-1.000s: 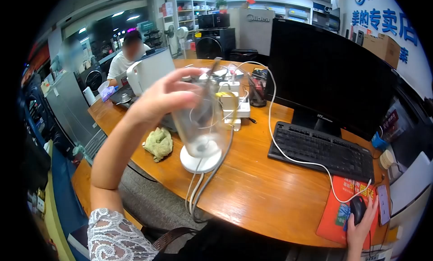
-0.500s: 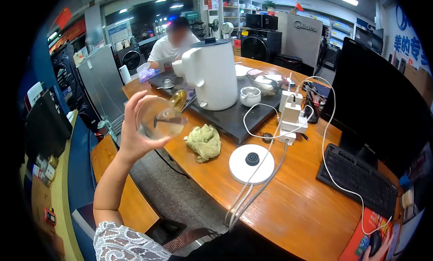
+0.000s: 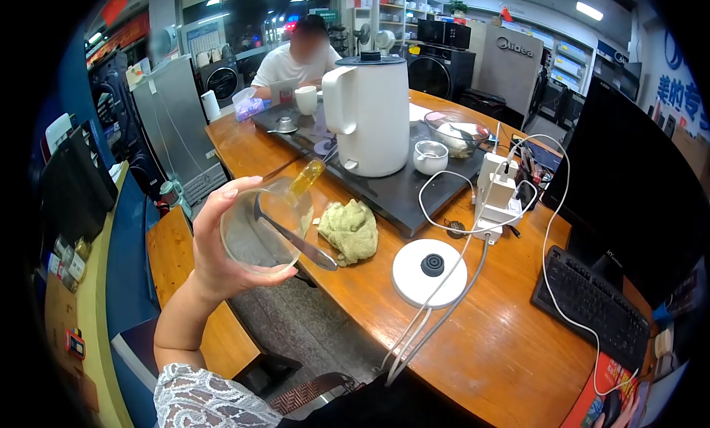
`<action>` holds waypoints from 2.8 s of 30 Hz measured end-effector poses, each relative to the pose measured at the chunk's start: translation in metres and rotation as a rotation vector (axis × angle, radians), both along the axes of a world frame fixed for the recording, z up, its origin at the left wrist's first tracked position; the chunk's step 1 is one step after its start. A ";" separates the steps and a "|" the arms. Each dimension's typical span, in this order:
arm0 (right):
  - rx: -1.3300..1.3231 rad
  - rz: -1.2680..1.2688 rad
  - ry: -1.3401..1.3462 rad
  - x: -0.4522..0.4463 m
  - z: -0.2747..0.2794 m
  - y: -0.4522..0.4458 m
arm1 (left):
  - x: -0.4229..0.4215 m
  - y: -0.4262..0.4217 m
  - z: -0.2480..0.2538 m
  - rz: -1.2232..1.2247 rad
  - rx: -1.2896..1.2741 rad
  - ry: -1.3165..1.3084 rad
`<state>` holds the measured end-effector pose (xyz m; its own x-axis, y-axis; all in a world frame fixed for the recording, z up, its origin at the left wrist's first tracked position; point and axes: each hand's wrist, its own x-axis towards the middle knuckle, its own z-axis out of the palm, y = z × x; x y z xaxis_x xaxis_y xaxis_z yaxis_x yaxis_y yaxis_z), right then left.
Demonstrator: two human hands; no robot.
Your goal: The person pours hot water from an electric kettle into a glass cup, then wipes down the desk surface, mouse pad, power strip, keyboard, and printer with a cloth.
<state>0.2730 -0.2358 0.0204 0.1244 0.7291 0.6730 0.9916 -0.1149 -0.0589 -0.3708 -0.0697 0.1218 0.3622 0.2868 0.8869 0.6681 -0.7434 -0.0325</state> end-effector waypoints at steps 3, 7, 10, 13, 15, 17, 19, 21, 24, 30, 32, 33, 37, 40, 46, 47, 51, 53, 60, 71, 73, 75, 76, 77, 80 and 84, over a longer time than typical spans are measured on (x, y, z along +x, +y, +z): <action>0.003 0.011 0.011 -0.004 0.002 0.001 | -0.003 -0.003 0.000 0.038 -0.036 0.061; 0.013 0.016 0.021 -0.002 0.000 0.000 | -0.003 -0.004 0.000 0.053 -0.009 0.065; -0.002 -0.009 0.030 -0.003 0.001 0.000 | -0.001 -0.007 0.003 0.071 0.020 0.070; -0.001 -0.016 0.040 -0.002 0.000 0.000 | 0.003 -0.007 0.004 0.075 0.047 0.052; -0.002 -0.014 0.043 -0.002 0.000 0.000 | 0.003 -0.005 0.003 0.077 0.056 0.054; 0.002 -0.012 0.041 -0.002 0.000 -0.001 | 0.003 -0.005 0.003 0.078 0.056 0.062; 0.008 -0.007 0.033 -0.003 0.001 0.001 | 0.005 -0.009 0.007 0.143 0.039 0.115; 0.008 -0.063 -0.053 -0.004 0.002 0.001 | 0.009 -0.016 0.013 0.214 0.012 0.165; 0.103 0.009 -0.237 -0.028 0.018 0.004 | 0.008 -0.011 0.008 0.125 0.005 0.075; -0.077 0.661 -0.130 -0.145 0.069 0.043 | 0.036 -0.018 0.011 -0.150 -0.073 0.040; -0.024 0.970 -0.097 -0.205 0.092 0.081 | 0.049 -0.027 0.015 -0.240 -0.113 0.071; -0.046 1.067 -0.145 -0.236 0.110 0.096 | 0.055 -0.032 0.018 -0.281 -0.130 0.088; 0.155 1.402 -0.256 -0.304 0.128 0.126 | 0.075 -0.040 0.019 -0.439 -0.124 0.057; 0.299 1.534 -0.274 -0.322 0.131 0.127 | 0.081 -0.044 0.019 -0.445 -0.174 0.085; 0.257 1.466 -0.158 -0.309 0.129 0.116 | 0.089 -0.042 0.013 -0.552 -0.223 0.126; 0.248 1.455 -0.111 -0.307 0.132 0.113 | 0.091 -0.040 0.011 -0.554 -0.208 0.118; 0.123 1.316 0.049 -0.305 0.152 0.107 | 0.093 -0.031 0.011 -0.473 -0.215 0.170; 0.092 1.273 0.109 -0.304 0.157 0.104 | 0.091 -0.029 0.010 -0.447 -0.226 0.183; 0.026 1.157 0.232 -0.318 0.148 0.112 | 0.093 -0.032 0.008 -0.417 -0.255 0.159; -0.155 1.203 0.124 -0.291 0.138 0.103 | 0.066 -0.019 -0.009 -0.336 -0.366 -0.003; -0.227 1.133 0.034 -0.270 0.134 0.094 | 0.046 -0.010 -0.009 -0.298 -0.548 -0.180; -0.125 1.051 0.035 -0.251 0.119 0.089 | 0.021 0.000 -0.003 -0.196 -0.661 -0.388; -0.111 0.984 0.111 -0.238 0.109 0.087 | 0.005 0.008 -0.001 -0.094 -0.671 -0.464; -0.102 0.909 0.186 -0.223 0.098 0.084 | -0.014 0.018 0.000 0.002 -0.684 -0.541; -0.106 0.567 0.430 -0.163 0.069 0.078 | -0.079 0.062 0.006 0.373 -0.562 -0.565; -0.009 0.305 0.636 -0.083 0.042 0.064 | -0.161 0.137 -0.010 0.633 -0.419 -0.676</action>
